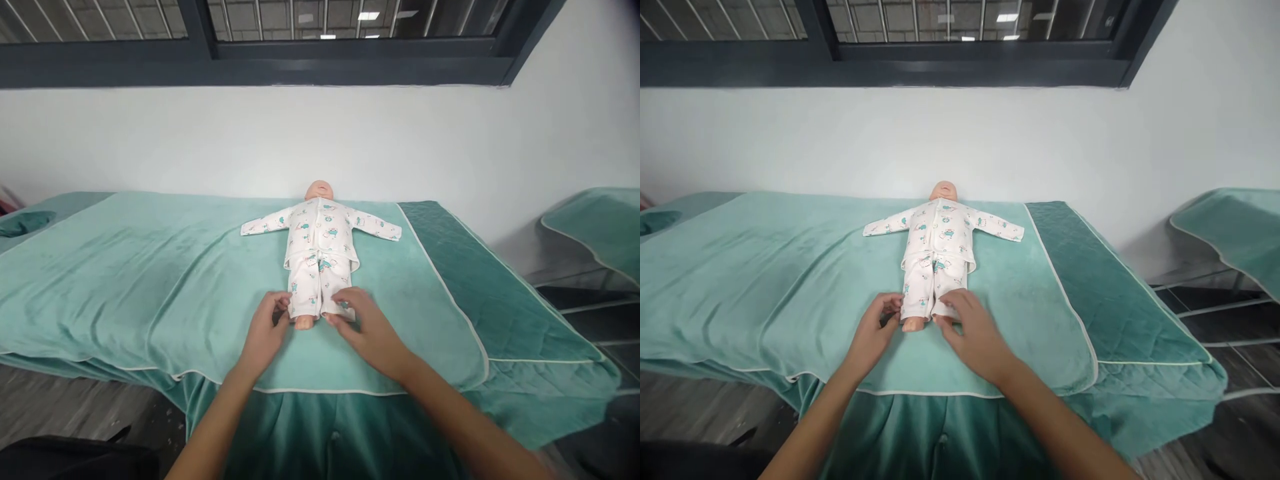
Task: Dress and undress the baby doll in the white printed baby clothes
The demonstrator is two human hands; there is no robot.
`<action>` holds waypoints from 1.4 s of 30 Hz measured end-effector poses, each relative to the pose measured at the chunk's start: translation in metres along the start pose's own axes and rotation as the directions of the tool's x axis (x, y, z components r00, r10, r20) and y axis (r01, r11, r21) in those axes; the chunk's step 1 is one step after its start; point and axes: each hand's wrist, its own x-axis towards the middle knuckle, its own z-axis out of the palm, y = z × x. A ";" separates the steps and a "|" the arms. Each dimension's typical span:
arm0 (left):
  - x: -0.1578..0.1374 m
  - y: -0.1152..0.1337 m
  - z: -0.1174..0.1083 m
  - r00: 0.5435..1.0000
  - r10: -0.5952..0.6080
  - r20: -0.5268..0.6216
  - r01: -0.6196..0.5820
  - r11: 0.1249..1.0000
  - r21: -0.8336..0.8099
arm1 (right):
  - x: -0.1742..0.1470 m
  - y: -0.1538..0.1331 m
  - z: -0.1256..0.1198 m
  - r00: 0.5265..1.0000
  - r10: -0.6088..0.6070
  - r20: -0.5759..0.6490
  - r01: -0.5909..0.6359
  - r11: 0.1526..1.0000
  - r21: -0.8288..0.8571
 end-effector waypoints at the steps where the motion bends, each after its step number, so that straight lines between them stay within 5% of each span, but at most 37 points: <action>1: -0.005 -0.001 -0.001 1.000 0.013 0.006 -0.013 1.000 0.011 | 0.001 -0.008 0.004 0.999 -0.028 0.046 0.031 0.998 -0.059; 5: -0.008 0.001 0.001 0.998 0.013 0.057 -0.016 0.998 0.054 | 0.016 -0.026 0.021 0.981 -0.026 0.190 0.100 0.914 -0.394; 9: -0.002 0.012 0.003 0.999 0.005 0.054 -0.006 1.000 0.020 | 0.028 -0.027 0.033 0.983 -0.005 0.184 0.107 0.827 -0.552; 15: -0.010 0.035 -0.008 0.997 0.073 0.006 -0.073 0.996 -0.057 | 0.018 -0.031 0.029 0.996 -0.068 0.058 0.086 0.917 -0.389; 21: -0.024 0.026 -0.014 0.992 0.117 -0.035 -0.118 0.993 -0.013 | 0.002 -0.035 0.024 0.997 -0.077 0.024 0.081 0.959 -0.271; 26: -0.026 0.011 0.001 0.992 0.109 0.065 -0.111 0.993 0.030 | -0.002 -0.029 0.027 0.994 -0.098 0.038 0.105 0.944 -0.314; 34: -0.023 0.005 0.034 0.993 0.082 -0.090 -0.062 0.977 0.204 | 0.001 -0.024 0.032 0.998 -0.062 -0.008 0.059 0.978 -0.201; 42: -0.025 0.006 0.028 0.989 0.107 -0.098 -0.088 0.980 0.179 | -0.001 -0.021 0.032 0.997 -0.077 -0.007 0.075 0.982 -0.173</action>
